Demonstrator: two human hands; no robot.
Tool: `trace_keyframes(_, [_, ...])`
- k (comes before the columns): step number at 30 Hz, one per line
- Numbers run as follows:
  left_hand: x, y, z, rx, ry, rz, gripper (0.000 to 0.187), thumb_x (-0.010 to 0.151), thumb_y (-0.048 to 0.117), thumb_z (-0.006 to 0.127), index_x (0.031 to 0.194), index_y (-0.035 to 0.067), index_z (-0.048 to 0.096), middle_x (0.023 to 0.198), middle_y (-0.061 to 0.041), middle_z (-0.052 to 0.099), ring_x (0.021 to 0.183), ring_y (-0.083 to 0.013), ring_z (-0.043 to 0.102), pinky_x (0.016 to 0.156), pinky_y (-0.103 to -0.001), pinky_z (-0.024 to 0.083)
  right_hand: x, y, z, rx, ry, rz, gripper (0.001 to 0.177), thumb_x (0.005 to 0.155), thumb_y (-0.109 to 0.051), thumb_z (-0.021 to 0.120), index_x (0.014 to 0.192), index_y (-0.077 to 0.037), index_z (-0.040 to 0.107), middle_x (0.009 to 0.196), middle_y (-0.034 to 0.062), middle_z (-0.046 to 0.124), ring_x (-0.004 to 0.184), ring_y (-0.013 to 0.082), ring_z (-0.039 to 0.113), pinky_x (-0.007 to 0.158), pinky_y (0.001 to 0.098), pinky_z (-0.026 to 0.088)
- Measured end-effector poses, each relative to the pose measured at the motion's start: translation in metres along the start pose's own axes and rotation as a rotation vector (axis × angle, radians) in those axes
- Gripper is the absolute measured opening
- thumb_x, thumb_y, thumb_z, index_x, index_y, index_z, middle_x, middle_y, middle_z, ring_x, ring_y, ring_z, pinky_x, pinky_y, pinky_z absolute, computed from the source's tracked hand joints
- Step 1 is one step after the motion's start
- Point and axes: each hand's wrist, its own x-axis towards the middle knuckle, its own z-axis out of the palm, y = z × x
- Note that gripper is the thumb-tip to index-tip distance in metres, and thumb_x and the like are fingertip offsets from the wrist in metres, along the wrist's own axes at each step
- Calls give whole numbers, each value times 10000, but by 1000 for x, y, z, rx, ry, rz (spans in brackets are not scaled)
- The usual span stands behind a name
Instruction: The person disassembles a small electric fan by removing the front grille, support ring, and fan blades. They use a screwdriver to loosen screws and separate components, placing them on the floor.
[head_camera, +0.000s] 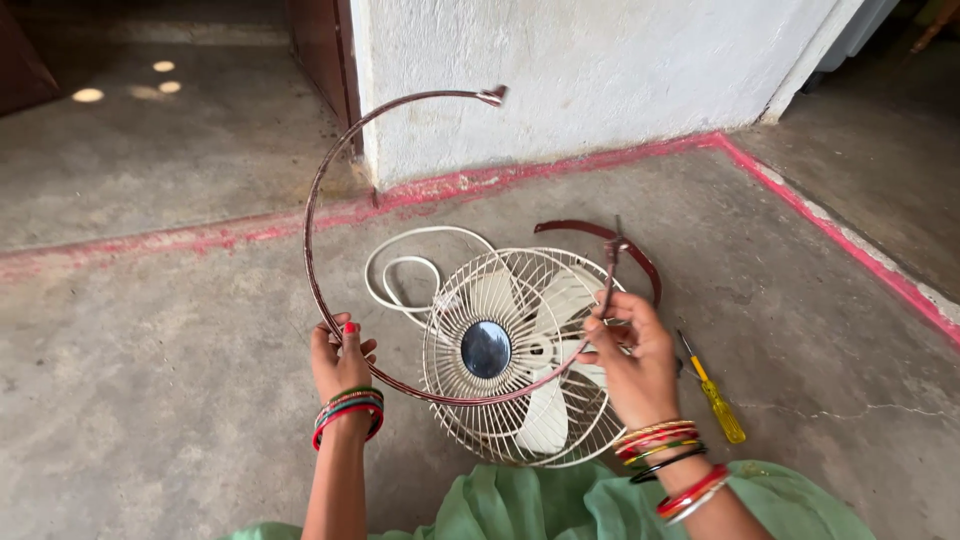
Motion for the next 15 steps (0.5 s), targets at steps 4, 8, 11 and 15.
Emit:
trace_keyframes(4, [-12,24,10,11,-103,119,222,1037,208,558,1218,103,631,1050,-22,606,839,-129,664,691,-291,509,13,-14,-31,8,44,43,301,923,-95,687,1209,-17,636,1087,64,667,871,101,640,694,309,651])
trace_keyframes(8, [-28,49,30,30,-207,155,260,1027,229,551,1242,116,645,1001,8,629,813,-119,641,675,-283,507,25,-30,-68,42,66,115,311,921,-143,687,1213,-38,659,1084,40,675,862,88,624,697,327,632])
trace_keyframes(11, [-39,63,51,42,-266,174,278,1025,252,563,1255,121,647,978,20,648,812,-106,632,671,-273,504,33,-37,-97,63,84,156,292,938,-173,693,1197,-37,681,1023,32,653,862,86,618,707,342,612])
trace_keyframes(15, [-53,76,86,104,-346,220,311,1014,264,607,1284,123,669,932,7,604,817,-99,637,661,-269,495,44,-33,-135,117,122,172,280,940,-176,695,1186,-42,689,988,15,646,868,91,613,708,353,597])
